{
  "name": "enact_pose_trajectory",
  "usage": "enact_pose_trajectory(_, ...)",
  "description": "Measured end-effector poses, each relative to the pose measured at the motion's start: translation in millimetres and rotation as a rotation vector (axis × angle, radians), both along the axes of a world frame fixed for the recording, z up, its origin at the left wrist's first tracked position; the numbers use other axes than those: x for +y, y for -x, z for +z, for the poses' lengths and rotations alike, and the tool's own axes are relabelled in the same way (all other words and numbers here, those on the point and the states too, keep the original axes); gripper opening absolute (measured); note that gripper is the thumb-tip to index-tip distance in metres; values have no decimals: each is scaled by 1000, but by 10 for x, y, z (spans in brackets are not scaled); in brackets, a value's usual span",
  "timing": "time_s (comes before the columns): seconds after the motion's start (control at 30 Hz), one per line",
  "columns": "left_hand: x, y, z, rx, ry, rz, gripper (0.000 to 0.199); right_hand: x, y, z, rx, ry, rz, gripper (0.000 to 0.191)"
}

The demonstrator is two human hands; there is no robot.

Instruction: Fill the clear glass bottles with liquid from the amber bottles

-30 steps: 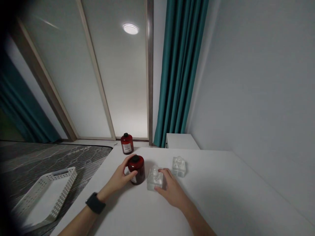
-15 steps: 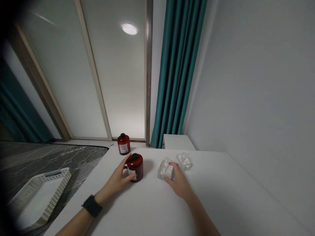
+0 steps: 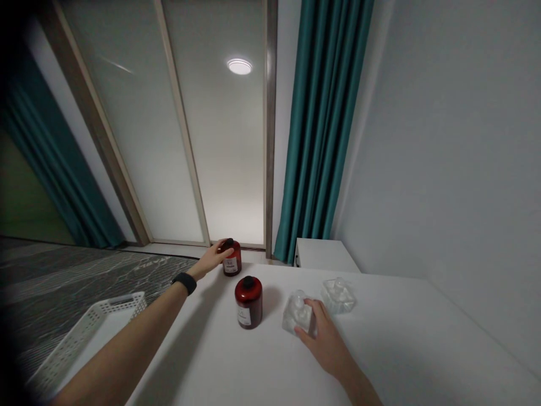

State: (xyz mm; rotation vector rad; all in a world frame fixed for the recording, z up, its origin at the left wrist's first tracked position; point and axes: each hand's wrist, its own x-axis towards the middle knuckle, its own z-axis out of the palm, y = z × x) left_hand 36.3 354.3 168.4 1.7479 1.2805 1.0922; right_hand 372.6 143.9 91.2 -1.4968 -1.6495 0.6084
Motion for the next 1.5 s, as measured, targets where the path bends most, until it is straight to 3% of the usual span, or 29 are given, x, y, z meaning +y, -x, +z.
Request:
enact_pose_trajectory(0.13, -45, -248, 182, 87, 120, -279, 47, -28, -39, 46, 49, 84, 48, 46)
enact_pose_trajectory(0.27, -73, -658, 380, 203, 195, -548, 49, -100, -110, 166, 155, 188, 172, 64)
enact_pose_trajectory(0.43, 55, -1227, 627, 438, 215, -727, 53, -203, -97, 329, 196, 272, 307, 70)
enact_pose_trajectory(0.6, 8, -1680, 675, 612, 145, -785, 59, -217, -13, 304, 146, 246, 300, 71)
enact_pose_trajectory(0.73, -196, -1822, 636, 623, 64, -791, 61, -204, 59, 220, 128, 177, 274, 72)
enact_pose_trajectory(0.9, -549, -1684, 863, 520, -110, -682, 65, -224, 69, 297, 218, 156, 361, 76)
enact_pose_trajectory(1.03, -1096, -1426, 1027, 335, -296, -574, 45, -222, -46, 413, 279, 213, 380, 57)
enact_pose_trajectory(1.13, -1609, -1218, 821, 151, -393, -491, 46, -195, -109, 425, 278, 221, 391, 51)
enact_pose_trajectory(1.27, -2085, -1038, 139, 70, -271, -409, 62, -177, -97, 391, 326, 241, 387, 50)
enact_pose_trajectory(1.33, -2158, -1012, -204, 77, -159, -393, 70, -184, -71, 378, 348, 239, 391, 49)
enact_pose_trajectory(1.4, -2145, -1012, -439, 111, -58, -446, 82, -194, -45, 355, 373, 241, 413, 52)
enact_pose_trajectory(1.5, -2066, -996, -540, 154, 11, -452, 88, -174, -14, 280, 360, 190, 414, 52)
